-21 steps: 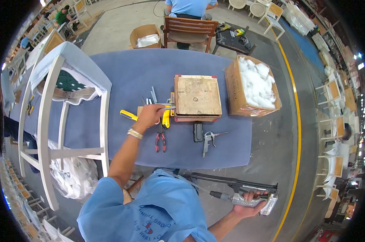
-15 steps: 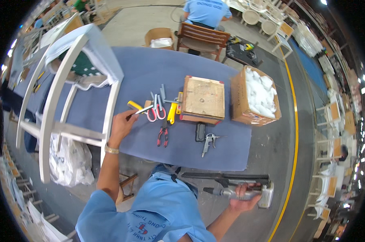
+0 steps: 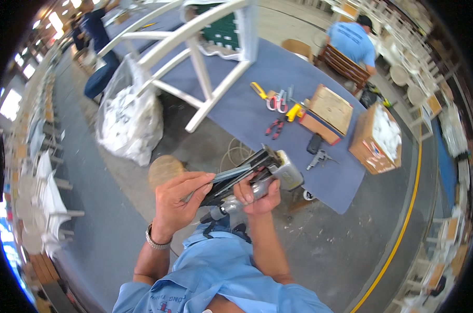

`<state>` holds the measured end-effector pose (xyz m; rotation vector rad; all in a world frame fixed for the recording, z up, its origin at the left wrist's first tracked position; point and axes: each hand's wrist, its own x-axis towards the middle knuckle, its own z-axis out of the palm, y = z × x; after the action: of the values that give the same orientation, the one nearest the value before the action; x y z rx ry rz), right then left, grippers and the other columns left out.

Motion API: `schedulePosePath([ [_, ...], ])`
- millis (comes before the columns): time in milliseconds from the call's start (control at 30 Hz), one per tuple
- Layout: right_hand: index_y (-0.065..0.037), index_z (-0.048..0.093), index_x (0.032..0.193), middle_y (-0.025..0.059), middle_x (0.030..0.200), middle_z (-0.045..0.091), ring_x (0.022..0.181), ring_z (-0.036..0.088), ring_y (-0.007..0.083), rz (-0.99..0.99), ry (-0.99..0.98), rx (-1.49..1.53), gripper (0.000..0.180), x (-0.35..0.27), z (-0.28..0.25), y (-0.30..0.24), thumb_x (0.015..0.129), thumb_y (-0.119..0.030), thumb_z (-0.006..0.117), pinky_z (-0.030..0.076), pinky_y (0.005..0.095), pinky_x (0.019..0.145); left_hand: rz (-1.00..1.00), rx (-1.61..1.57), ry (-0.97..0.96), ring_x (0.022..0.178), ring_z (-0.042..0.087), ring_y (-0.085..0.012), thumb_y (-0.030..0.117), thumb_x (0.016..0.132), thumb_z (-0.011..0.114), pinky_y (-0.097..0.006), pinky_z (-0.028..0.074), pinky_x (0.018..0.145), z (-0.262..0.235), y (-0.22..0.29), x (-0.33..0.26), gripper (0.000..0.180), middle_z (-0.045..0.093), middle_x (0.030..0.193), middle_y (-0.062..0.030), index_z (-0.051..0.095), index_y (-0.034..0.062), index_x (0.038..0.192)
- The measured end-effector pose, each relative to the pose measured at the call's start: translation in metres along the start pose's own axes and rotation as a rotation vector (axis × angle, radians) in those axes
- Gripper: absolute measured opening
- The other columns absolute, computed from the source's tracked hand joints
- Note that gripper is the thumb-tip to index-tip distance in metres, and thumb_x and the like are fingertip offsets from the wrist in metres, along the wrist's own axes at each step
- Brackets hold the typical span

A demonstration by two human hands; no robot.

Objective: The person staples and smooths white fabric over a chair seat frame using a staple gun and a yellow utility knife. They repeatedly reposition the chair, trim excess fabric, and press the material into place while working at a table in a workshop.

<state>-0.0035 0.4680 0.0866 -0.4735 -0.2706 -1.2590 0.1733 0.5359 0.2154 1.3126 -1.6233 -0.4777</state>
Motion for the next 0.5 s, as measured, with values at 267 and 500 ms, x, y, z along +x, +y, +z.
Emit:
schedulePosePath([
  [267, -0.006, 0.053, 0.139, 0.0102, 0.123, 0.064, 0.064, 0.052, 0.0117, 0.142, -0.007, 0.312, 0.055, -0.035, 0.053, 0.15, 0.103, -0.048, 0.054, 0.046, 0.0284, 0.057, 0.111, 0.334, -0.112, 0.105, 0.07, -0.0312, 0.016, 0.086, 0.079, -0.036, 0.057, 0.09, -0.153, 0.024, -0.082, 0.049, 0.071, 0.124, -0.0121, 0.066, 0.0063, 0.132],
  [500, -0.016, 0.062, 0.136, 0.0029, 0.115, 0.066, 0.063, 0.048, 0.0091, 0.151, 0.167, 0.318, 0.052, -0.046, 0.067, 0.253, 0.101, -0.055, 0.054, 0.042, 0.0269, 0.055, -0.452, 0.011, -0.212, 0.094, 0.071, -0.0143, 0.013, 0.089, 0.078, -0.029, 0.056, 0.083, -0.302, -0.038, -0.229, 0.047, 0.075, 0.108, -0.0134, 0.064, 0.0019, 0.132],
])
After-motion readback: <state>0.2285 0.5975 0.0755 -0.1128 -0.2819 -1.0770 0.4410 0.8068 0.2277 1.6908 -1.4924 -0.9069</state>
